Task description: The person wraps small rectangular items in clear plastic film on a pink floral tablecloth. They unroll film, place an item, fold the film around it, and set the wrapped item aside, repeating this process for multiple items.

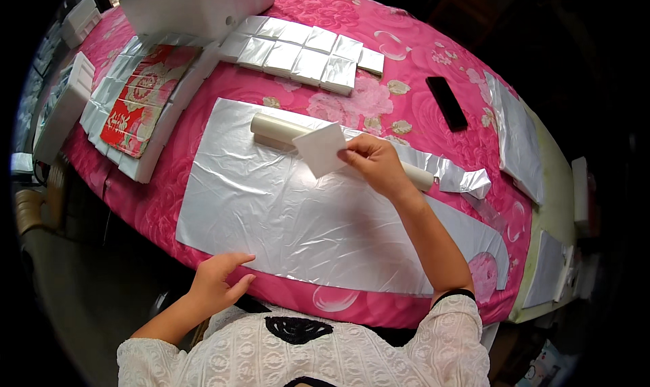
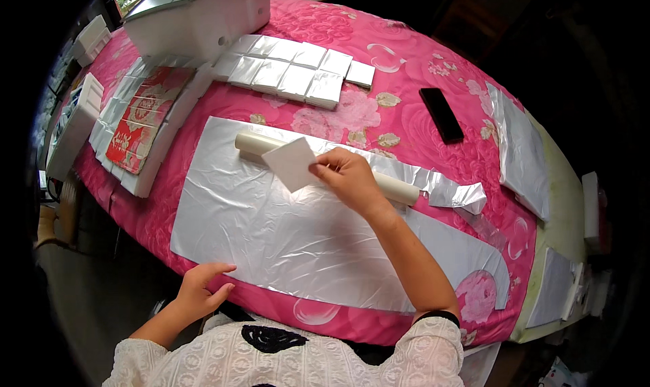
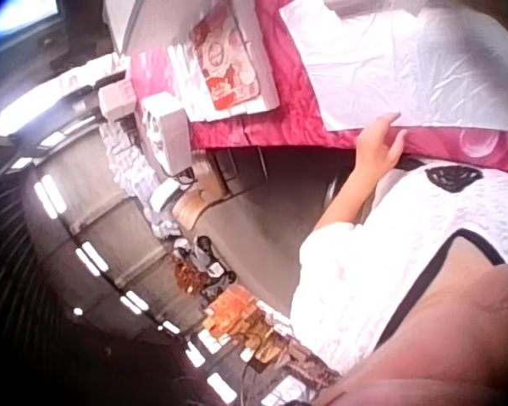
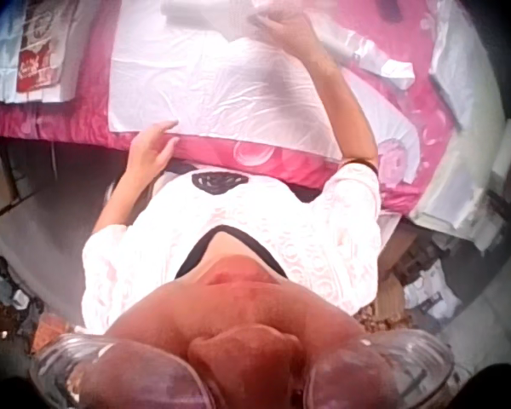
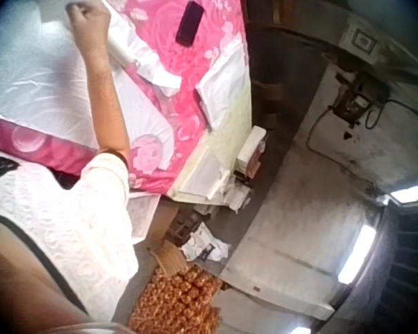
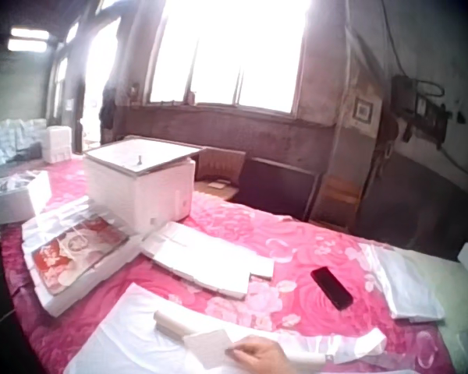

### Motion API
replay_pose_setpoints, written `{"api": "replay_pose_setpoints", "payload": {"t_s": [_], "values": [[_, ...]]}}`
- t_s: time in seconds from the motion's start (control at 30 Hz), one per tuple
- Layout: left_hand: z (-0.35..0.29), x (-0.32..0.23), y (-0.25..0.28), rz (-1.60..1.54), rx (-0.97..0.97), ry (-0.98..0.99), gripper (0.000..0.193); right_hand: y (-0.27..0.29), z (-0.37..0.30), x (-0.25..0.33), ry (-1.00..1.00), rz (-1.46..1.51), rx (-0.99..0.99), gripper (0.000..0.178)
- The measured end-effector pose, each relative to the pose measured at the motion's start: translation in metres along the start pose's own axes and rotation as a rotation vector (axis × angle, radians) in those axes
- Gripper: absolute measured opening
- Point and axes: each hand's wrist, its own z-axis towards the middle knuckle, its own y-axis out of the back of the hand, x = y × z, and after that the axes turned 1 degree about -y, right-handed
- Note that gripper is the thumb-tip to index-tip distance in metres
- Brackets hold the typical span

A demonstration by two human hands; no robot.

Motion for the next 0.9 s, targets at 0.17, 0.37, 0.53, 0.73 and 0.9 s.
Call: {"api": "replay_pose_setpoints", "payload": {"t_s": [0.17,0.37,0.53,0.73,0.9], "values": [[0.01,0.001,-0.014,-0.066,0.12,-0.048,0.037,0.089,0.093,-0.065,-0.082,0.045,-0.358,0.024],[0.02,0.006,-0.011,-0.063,0.117,-0.024,0.036,0.088,0.106,-0.063,-0.129,-0.552,-0.251,0.045],[0.029,0.008,-0.014,-0.13,0.123,-0.012,0.035,0.079,0.11,-0.059,-0.13,-0.792,-0.329,0.047],[0.024,0.007,-0.015,-0.127,0.144,-0.048,0.036,0.073,0.12,-0.051,-0.203,-0.81,-0.346,0.049],[0.02,0.005,-0.017,-0.102,0.17,-0.059,0.04,0.077,0.095,-0.055,-0.097,-0.889,-0.397,0.053]]}}
